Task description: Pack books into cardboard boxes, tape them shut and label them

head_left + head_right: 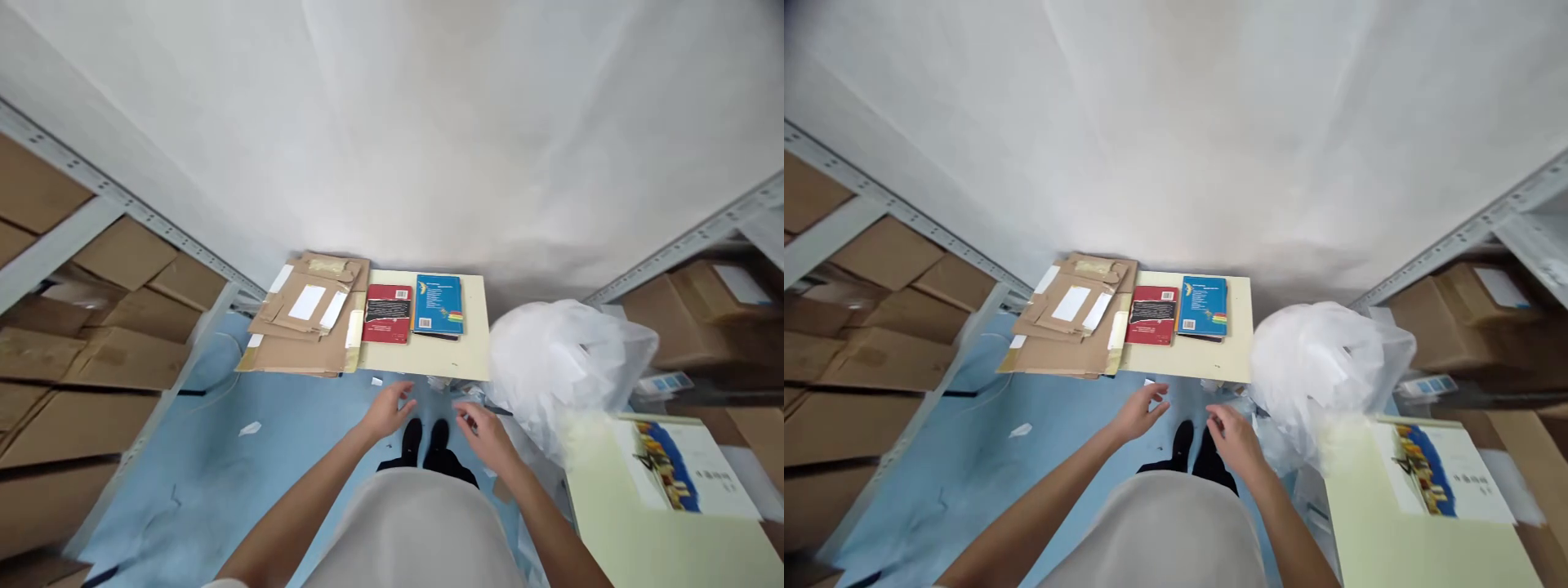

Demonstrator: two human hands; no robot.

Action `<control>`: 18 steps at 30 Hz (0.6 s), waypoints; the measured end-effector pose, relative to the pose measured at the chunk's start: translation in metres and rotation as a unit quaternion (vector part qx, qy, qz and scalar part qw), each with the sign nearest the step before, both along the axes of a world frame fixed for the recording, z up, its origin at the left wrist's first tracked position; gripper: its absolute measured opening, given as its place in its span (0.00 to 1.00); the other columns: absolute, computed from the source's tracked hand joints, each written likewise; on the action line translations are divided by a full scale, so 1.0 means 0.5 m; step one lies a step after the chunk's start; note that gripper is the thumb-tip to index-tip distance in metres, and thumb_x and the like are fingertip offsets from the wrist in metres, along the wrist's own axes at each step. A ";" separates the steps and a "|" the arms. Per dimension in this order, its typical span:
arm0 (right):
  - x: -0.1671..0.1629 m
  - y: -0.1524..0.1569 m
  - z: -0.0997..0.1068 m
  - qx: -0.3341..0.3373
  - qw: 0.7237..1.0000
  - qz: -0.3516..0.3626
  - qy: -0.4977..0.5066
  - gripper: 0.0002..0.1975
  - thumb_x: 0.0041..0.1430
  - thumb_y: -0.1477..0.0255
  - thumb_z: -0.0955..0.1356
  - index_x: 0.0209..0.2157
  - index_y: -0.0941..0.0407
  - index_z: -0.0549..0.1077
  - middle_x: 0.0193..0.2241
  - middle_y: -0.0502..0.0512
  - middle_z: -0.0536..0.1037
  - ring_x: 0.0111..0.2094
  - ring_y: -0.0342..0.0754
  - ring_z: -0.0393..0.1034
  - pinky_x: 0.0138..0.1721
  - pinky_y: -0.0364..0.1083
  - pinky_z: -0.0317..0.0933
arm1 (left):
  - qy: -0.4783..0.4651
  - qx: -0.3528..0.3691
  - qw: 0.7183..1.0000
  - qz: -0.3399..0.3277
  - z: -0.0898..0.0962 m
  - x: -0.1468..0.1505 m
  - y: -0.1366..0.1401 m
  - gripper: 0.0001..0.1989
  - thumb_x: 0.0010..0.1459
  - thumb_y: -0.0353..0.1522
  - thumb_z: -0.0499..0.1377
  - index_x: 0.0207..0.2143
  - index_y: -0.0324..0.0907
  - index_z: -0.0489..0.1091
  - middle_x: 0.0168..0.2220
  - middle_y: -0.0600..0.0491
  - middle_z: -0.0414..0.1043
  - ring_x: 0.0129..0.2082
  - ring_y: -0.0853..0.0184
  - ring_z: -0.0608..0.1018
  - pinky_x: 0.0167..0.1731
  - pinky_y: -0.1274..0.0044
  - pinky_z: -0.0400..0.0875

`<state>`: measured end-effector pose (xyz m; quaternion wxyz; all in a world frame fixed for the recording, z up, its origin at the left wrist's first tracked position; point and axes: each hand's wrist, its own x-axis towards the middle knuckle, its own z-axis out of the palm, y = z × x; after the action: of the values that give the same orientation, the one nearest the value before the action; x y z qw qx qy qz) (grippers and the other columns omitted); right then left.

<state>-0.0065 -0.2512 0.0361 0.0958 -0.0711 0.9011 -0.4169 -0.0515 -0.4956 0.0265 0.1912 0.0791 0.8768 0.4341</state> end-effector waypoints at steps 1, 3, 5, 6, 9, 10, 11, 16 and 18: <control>-0.020 -0.014 -0.005 0.008 0.999 0.032 -0.011 0.14 0.60 0.69 0.60 0.44 0.53 0.73 0.38 0.56 0.79 0.33 0.51 0.73 0.38 0.53 0.68 | -0.008 -0.012 1.000 0.022 -0.005 0.001 -0.021 0.21 0.56 0.39 0.55 0.51 0.42 0.69 0.47 0.42 0.75 0.42 0.56 0.78 0.39 0.66 0.73; -0.058 -0.038 -0.022 0.019 0.995 0.086 -0.036 0.14 0.60 0.70 0.61 0.45 0.53 0.73 0.38 0.56 0.78 0.35 0.51 0.74 0.39 0.52 0.68 | -0.031 -0.036 0.997 0.056 -0.012 0.010 -0.059 0.22 0.54 0.39 0.57 0.51 0.42 0.69 0.47 0.42 0.75 0.41 0.55 0.78 0.41 0.65 0.73; -0.094 -0.062 -0.045 0.033 0.988 0.135 -0.060 0.14 0.60 0.71 0.61 0.45 0.54 0.73 0.38 0.56 0.78 0.36 0.51 0.74 0.40 0.51 0.67 | -0.057 -0.057 0.992 0.093 -0.014 0.024 -0.093 0.23 0.52 0.39 0.58 0.50 0.42 0.70 0.47 0.42 0.75 0.41 0.55 0.79 0.43 0.64 0.72; -0.112 -0.077 -0.057 0.043 0.984 0.159 -0.069 0.14 0.59 0.71 0.62 0.46 0.54 0.73 0.38 0.56 0.78 0.37 0.52 0.74 0.40 0.51 0.67 | -0.070 -0.063 0.989 0.118 -0.014 0.030 -0.111 0.23 0.52 0.39 0.59 0.50 0.41 0.70 0.48 0.42 0.75 0.41 0.55 0.79 0.44 0.64 0.71; -0.167 -0.132 -0.082 0.072 0.967 0.228 -0.084 0.15 0.57 0.72 0.65 0.45 0.54 0.74 0.41 0.59 0.79 0.43 0.54 0.74 0.45 0.51 0.65 | -0.099 -0.058 0.967 0.226 -0.009 0.037 -0.166 0.24 0.50 0.43 0.61 0.47 0.40 0.71 0.49 0.40 0.74 0.43 0.54 0.78 0.45 0.63 0.71; -0.187 -0.154 -0.086 0.078 0.961 0.249 -0.091 0.15 0.56 0.72 0.65 0.45 0.54 0.74 0.42 0.60 0.78 0.44 0.55 0.73 0.46 0.52 0.65 | -0.110 -0.039 0.954 0.278 -0.008 0.033 -0.186 0.24 0.47 0.43 0.63 0.44 0.40 0.72 0.49 0.40 0.74 0.44 0.53 0.78 0.46 0.63 0.70; -0.206 -0.178 -0.088 0.080 0.956 0.265 -0.102 0.15 0.56 0.72 0.66 0.45 0.55 0.74 0.43 0.61 0.78 0.45 0.56 0.73 0.47 0.52 0.64 | -0.121 -0.010 0.934 0.337 -0.007 0.025 -0.206 0.24 0.44 0.43 0.65 0.42 0.40 0.73 0.49 0.40 0.74 0.45 0.52 0.77 0.48 0.63 0.69; -0.295 -0.301 -0.102 0.025 0.949 0.255 -0.183 0.18 0.54 0.69 0.68 0.48 0.58 0.74 0.46 0.63 0.78 0.46 0.56 0.73 0.51 0.51 0.63 | -0.153 0.142 0.811 0.547 -0.020 -0.054 -0.305 0.23 0.39 0.39 0.70 0.39 0.40 0.72 0.53 0.39 0.70 0.54 0.50 0.72 0.53 0.64 0.65; -0.319 -0.350 -0.120 0.013 0.951 0.240 -0.195 0.21 0.55 0.68 0.67 0.51 0.59 0.72 0.49 0.63 0.76 0.48 0.55 0.73 0.50 0.50 0.64 | -0.151 0.180 0.779 0.582 -0.032 -0.093 -0.346 0.22 0.45 0.38 0.68 0.41 0.40 0.70 0.55 0.39 0.68 0.56 0.52 0.70 0.53 0.66 0.66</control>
<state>-0.1661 -0.4263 -0.0241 0.3674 -0.2010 0.8267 -0.3757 -0.0981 -0.6683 0.0103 0.0148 -0.4798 0.6215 0.6191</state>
